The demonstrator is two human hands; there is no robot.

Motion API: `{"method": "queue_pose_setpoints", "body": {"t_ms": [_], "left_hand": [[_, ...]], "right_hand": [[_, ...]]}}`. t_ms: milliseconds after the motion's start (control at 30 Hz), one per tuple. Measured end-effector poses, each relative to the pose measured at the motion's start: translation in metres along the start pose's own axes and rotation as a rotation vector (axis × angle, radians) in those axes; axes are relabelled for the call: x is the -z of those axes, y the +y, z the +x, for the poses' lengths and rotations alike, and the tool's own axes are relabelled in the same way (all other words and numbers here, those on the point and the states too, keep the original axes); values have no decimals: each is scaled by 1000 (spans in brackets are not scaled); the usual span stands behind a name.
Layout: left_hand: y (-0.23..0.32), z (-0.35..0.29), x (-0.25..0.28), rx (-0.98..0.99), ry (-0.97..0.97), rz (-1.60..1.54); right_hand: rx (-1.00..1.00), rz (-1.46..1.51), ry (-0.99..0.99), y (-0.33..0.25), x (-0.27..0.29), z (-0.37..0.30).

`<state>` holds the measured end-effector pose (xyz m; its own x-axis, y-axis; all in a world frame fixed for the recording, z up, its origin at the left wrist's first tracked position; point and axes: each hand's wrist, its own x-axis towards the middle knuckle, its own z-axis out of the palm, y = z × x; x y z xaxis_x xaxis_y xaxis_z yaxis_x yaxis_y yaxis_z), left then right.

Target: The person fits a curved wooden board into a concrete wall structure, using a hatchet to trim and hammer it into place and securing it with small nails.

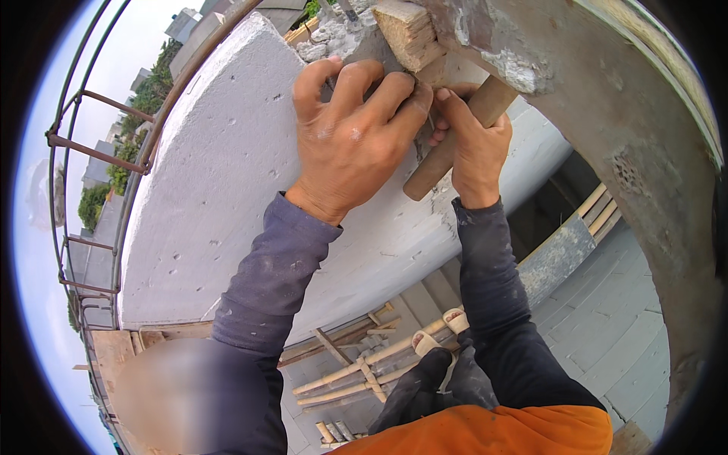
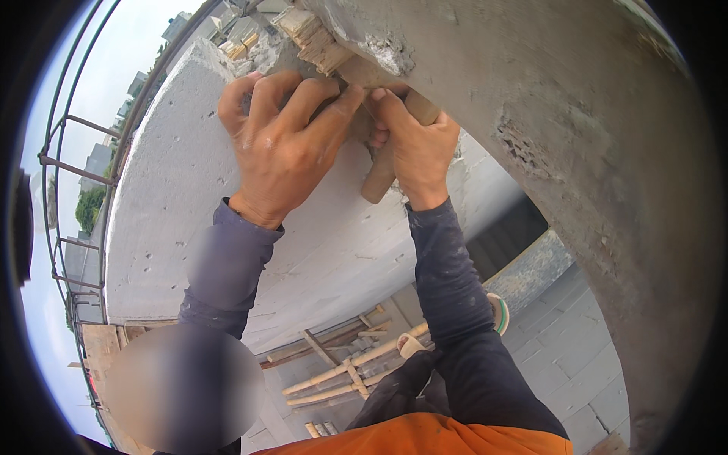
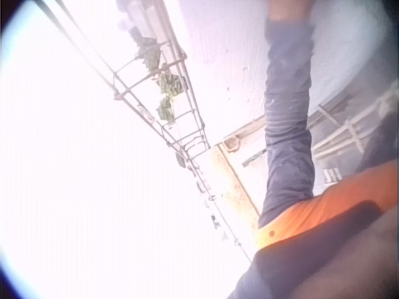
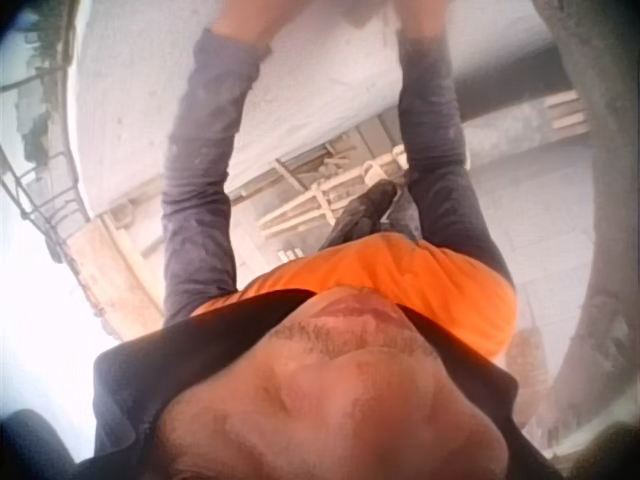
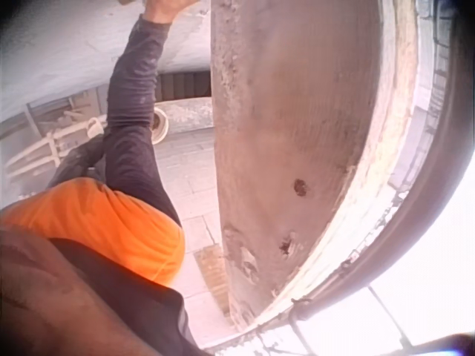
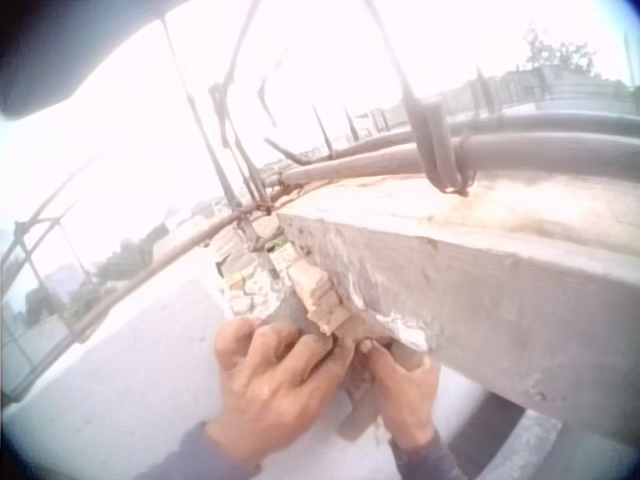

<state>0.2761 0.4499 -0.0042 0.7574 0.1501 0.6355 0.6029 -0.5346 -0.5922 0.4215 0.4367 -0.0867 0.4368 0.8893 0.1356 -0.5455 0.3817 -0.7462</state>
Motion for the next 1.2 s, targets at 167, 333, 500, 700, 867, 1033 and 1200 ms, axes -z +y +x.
{"method": "queue_pose_setpoints", "body": {"t_ms": [167,333,500,700,867,1033,1200], "left_hand": [[-3,-8,9,-68,-96,46],[-6,-9,12,-120,-155,80],[-7,-6,14,-161,-170,108],[-11,-3,15,-231,-154,133],[-13,1,17,-248,-165,129],[-12,6,20,-263,-157,109],[-13,7,17,-269,-133,81]], "right_hand": [[32,-29,1,2,2,3],[70,-30,1,3,1,2],[94,-70,33,4,1,1],[156,-198,114,23,15,-22],[142,-423,61,58,44,-49],[211,-515,134,61,39,-61],[112,-628,118,42,41,-60]]}}
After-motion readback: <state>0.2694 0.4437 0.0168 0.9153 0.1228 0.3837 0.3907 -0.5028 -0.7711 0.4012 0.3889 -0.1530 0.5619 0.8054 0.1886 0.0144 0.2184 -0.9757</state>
